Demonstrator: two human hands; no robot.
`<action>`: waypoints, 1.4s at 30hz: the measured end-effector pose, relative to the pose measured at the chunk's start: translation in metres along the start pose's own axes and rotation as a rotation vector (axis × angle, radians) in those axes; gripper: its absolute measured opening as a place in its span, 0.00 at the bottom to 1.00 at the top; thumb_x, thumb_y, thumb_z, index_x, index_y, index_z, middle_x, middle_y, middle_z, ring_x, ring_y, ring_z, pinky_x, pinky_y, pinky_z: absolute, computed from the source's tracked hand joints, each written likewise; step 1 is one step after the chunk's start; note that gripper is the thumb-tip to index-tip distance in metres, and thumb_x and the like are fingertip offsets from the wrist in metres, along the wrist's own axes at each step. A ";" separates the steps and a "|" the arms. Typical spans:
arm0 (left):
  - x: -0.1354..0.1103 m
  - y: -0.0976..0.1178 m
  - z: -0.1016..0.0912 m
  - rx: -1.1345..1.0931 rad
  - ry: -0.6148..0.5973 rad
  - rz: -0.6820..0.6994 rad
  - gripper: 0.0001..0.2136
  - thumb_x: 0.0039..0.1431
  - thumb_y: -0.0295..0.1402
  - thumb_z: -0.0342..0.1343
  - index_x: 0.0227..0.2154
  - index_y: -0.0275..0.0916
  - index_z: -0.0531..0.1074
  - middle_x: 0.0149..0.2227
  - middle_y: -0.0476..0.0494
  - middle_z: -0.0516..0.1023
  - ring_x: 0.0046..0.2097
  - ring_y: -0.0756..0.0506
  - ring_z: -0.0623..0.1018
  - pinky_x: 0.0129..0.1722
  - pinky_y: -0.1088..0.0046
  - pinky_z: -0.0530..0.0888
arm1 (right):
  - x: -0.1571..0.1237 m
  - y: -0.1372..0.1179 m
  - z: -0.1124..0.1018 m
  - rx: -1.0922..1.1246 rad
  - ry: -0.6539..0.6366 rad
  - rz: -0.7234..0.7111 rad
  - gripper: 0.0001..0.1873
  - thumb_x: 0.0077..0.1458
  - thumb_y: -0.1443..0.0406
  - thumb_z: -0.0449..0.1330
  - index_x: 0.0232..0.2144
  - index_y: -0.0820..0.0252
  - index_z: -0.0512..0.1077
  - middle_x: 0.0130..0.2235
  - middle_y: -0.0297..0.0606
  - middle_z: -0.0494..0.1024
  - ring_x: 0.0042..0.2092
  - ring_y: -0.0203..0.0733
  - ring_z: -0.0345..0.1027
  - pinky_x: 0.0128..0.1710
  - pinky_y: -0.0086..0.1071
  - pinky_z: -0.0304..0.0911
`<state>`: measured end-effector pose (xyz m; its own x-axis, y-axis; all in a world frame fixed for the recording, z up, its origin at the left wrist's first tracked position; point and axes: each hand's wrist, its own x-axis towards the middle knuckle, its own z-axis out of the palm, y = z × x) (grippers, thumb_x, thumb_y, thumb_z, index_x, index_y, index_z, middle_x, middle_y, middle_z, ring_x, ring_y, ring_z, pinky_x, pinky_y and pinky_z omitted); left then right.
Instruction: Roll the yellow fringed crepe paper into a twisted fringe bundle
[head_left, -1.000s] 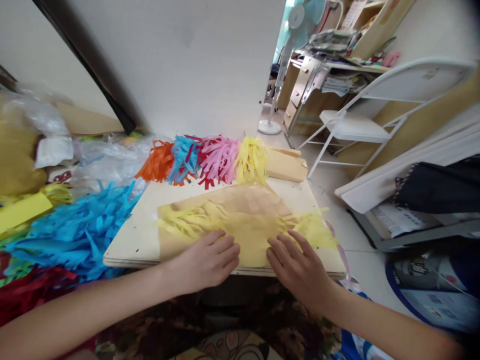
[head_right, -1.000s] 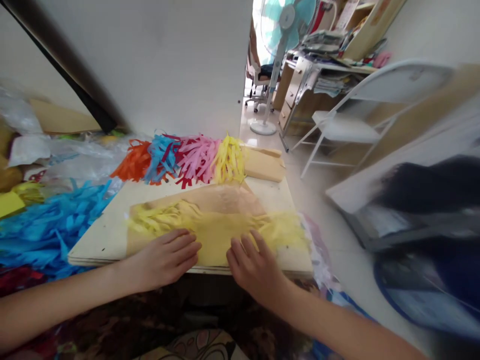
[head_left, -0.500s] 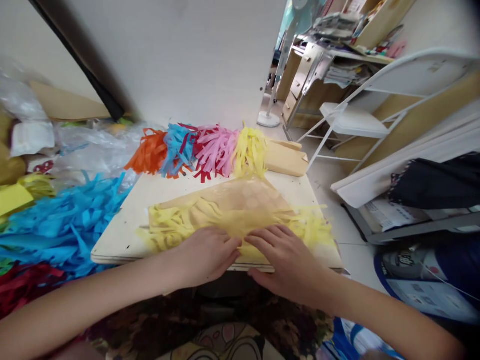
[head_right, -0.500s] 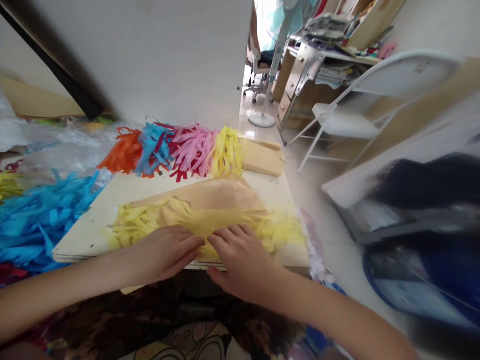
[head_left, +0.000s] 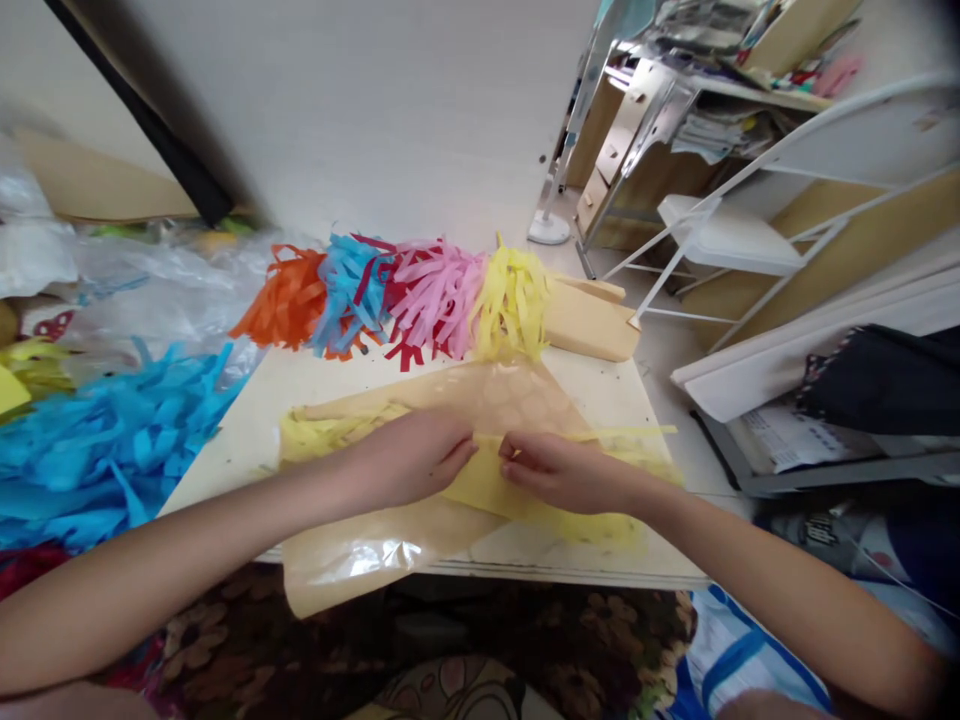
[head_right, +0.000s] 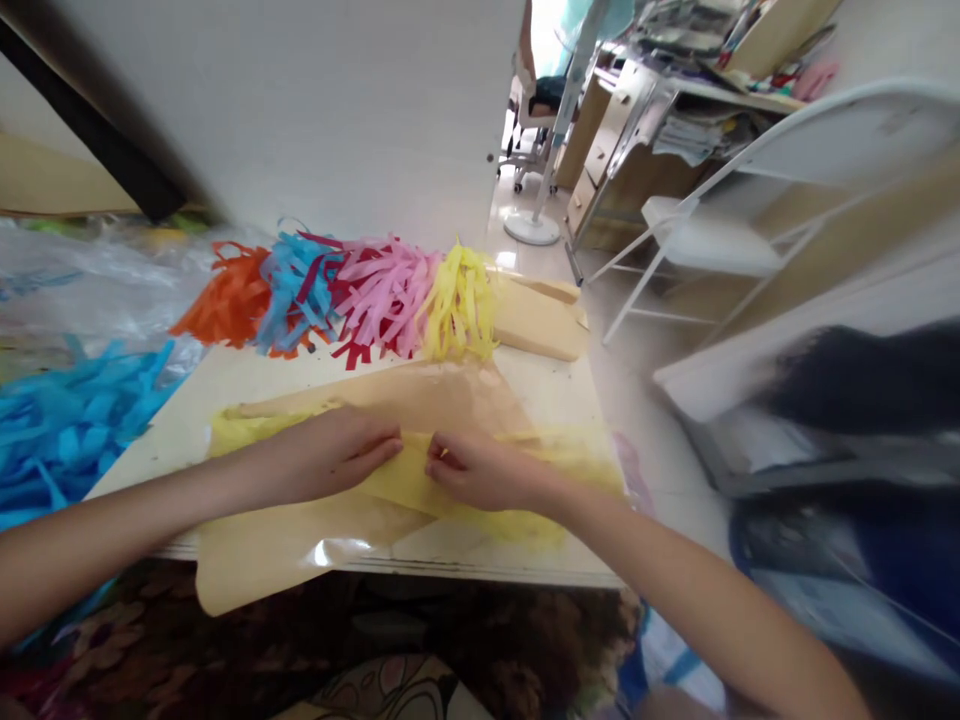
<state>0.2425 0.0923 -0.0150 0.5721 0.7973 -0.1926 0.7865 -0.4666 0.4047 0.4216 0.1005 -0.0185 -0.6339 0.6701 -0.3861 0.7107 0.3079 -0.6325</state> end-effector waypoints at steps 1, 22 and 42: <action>0.001 -0.001 0.000 0.021 0.005 -0.009 0.14 0.55 0.35 0.37 0.20 0.36 0.62 0.22 0.47 0.67 0.24 0.50 0.66 0.22 0.75 0.56 | 0.002 -0.001 -0.002 -0.007 -0.008 0.015 0.04 0.51 0.68 0.46 0.26 0.62 0.60 0.23 0.30 0.61 0.25 0.30 0.53 0.24 0.25 0.50; 0.007 -0.008 0.018 0.412 0.058 -0.194 0.13 0.56 0.30 0.39 0.23 0.34 0.67 0.22 0.41 0.71 0.25 0.44 0.72 0.18 0.73 0.62 | 0.013 0.013 -0.020 -0.246 -0.037 0.185 0.16 0.52 0.62 0.43 0.16 0.62 0.54 0.18 0.30 0.59 0.20 0.28 0.49 0.19 0.24 0.43; 0.008 -0.007 0.017 0.432 0.050 -0.220 0.13 0.55 0.29 0.41 0.22 0.34 0.69 0.21 0.41 0.71 0.24 0.44 0.72 0.16 0.73 0.59 | 0.024 0.019 -0.021 -0.402 -0.027 0.263 0.16 0.49 0.63 0.46 0.14 0.64 0.60 0.17 0.32 0.63 0.18 0.27 0.50 0.17 0.23 0.43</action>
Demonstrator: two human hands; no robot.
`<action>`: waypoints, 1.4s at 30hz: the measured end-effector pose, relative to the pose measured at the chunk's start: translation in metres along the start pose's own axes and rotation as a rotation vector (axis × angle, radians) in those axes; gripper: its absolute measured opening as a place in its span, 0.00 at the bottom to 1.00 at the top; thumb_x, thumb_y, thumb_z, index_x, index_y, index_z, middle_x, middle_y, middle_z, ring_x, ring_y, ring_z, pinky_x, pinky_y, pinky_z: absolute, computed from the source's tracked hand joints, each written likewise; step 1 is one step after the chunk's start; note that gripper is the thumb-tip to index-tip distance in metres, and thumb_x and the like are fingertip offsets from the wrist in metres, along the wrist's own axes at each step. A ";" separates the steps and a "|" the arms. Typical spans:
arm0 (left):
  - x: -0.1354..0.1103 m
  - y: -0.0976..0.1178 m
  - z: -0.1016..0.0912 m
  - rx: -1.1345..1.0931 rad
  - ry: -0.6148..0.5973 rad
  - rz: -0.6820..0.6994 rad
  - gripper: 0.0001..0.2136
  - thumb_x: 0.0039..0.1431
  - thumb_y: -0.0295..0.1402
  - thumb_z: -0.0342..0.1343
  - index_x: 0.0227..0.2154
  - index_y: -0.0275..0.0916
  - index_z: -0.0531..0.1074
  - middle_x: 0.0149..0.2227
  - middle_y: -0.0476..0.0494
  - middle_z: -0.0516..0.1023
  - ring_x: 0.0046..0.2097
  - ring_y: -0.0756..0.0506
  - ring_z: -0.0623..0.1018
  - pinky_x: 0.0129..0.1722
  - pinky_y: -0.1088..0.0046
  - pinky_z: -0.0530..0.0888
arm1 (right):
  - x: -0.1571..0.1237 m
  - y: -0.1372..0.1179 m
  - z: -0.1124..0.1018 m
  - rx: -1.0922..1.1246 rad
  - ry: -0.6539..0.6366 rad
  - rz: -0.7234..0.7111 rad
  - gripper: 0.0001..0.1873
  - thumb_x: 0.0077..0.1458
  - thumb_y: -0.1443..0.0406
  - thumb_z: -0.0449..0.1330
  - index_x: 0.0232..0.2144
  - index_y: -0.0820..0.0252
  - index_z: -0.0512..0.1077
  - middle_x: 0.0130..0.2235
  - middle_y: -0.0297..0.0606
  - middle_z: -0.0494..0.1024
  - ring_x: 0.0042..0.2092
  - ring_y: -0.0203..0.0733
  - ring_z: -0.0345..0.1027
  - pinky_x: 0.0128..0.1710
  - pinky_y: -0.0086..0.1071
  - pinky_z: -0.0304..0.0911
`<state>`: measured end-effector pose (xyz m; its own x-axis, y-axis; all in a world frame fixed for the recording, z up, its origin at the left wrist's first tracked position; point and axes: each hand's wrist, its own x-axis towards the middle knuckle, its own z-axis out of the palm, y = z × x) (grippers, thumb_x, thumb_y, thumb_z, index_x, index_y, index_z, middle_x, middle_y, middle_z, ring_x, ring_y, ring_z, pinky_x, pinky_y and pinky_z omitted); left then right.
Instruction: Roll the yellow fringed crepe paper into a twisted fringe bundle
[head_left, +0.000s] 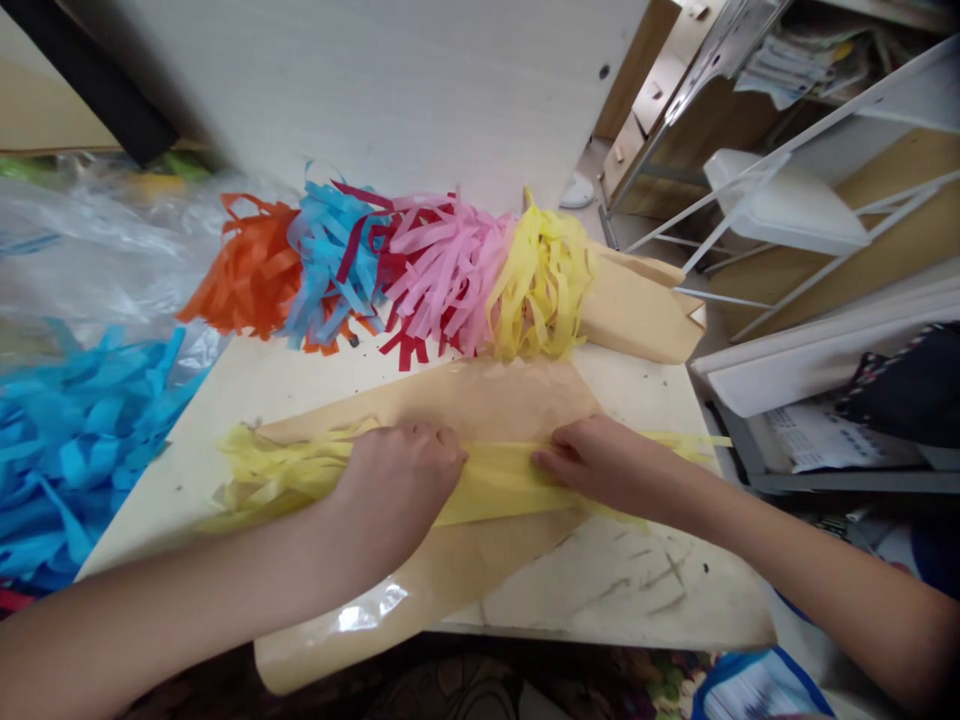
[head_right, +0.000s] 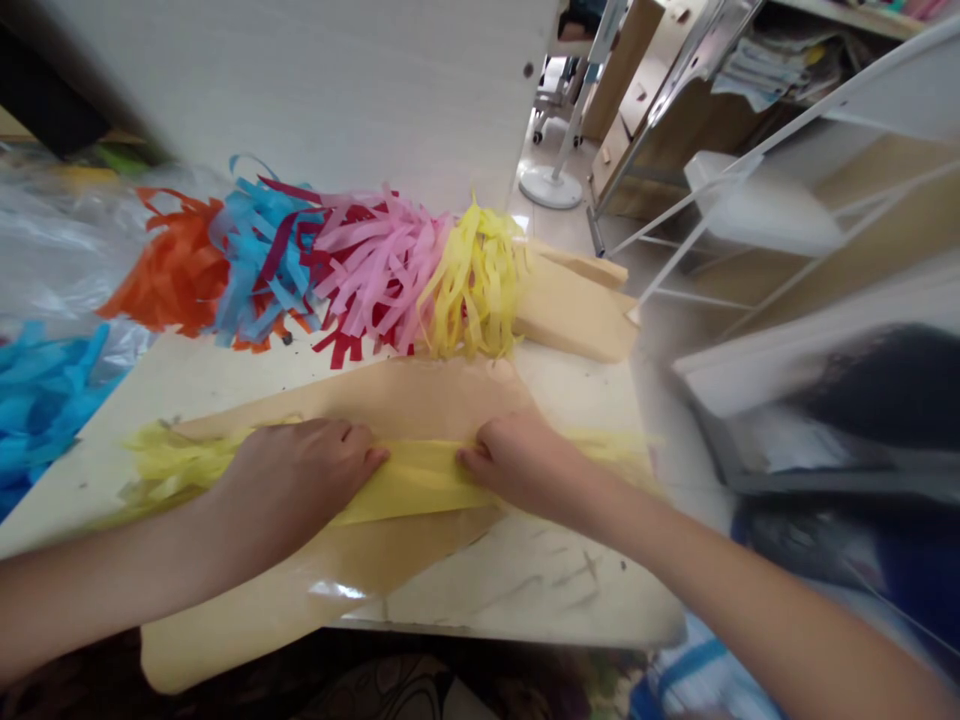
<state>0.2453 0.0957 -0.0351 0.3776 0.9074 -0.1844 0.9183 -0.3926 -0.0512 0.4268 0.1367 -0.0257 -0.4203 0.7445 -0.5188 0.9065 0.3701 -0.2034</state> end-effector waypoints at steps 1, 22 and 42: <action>0.000 0.000 0.000 -0.003 -0.001 0.002 0.12 0.55 0.28 0.41 0.23 0.34 0.69 0.21 0.41 0.71 0.24 0.44 0.72 0.16 0.73 0.59 | 0.000 0.000 0.000 0.002 -0.001 0.003 0.16 0.49 0.64 0.47 0.14 0.64 0.60 0.17 0.32 0.63 0.19 0.27 0.50 0.17 0.23 0.43; -0.003 0.000 -0.002 -0.042 0.019 0.032 0.12 0.55 0.30 0.41 0.22 0.34 0.68 0.22 0.41 0.71 0.24 0.44 0.71 0.18 0.71 0.62 | -0.002 -0.002 -0.007 0.102 -0.115 -0.011 0.15 0.49 0.66 0.45 0.14 0.64 0.59 0.17 0.34 0.64 0.18 0.28 0.51 0.18 0.23 0.44; -0.004 0.001 -0.003 -0.011 -0.005 0.044 0.10 0.53 0.26 0.43 0.22 0.32 0.68 0.21 0.39 0.70 0.25 0.42 0.71 0.18 0.72 0.62 | -0.001 -0.002 -0.013 0.167 -0.244 0.055 0.20 0.51 0.62 0.42 0.13 0.64 0.60 0.16 0.36 0.65 0.17 0.29 0.54 0.17 0.23 0.47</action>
<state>0.2454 0.0917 -0.0319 0.4174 0.8883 -0.1916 0.9019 -0.4307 -0.0325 0.4245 0.1420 -0.0140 -0.3669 0.5978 -0.7127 0.9301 0.2216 -0.2929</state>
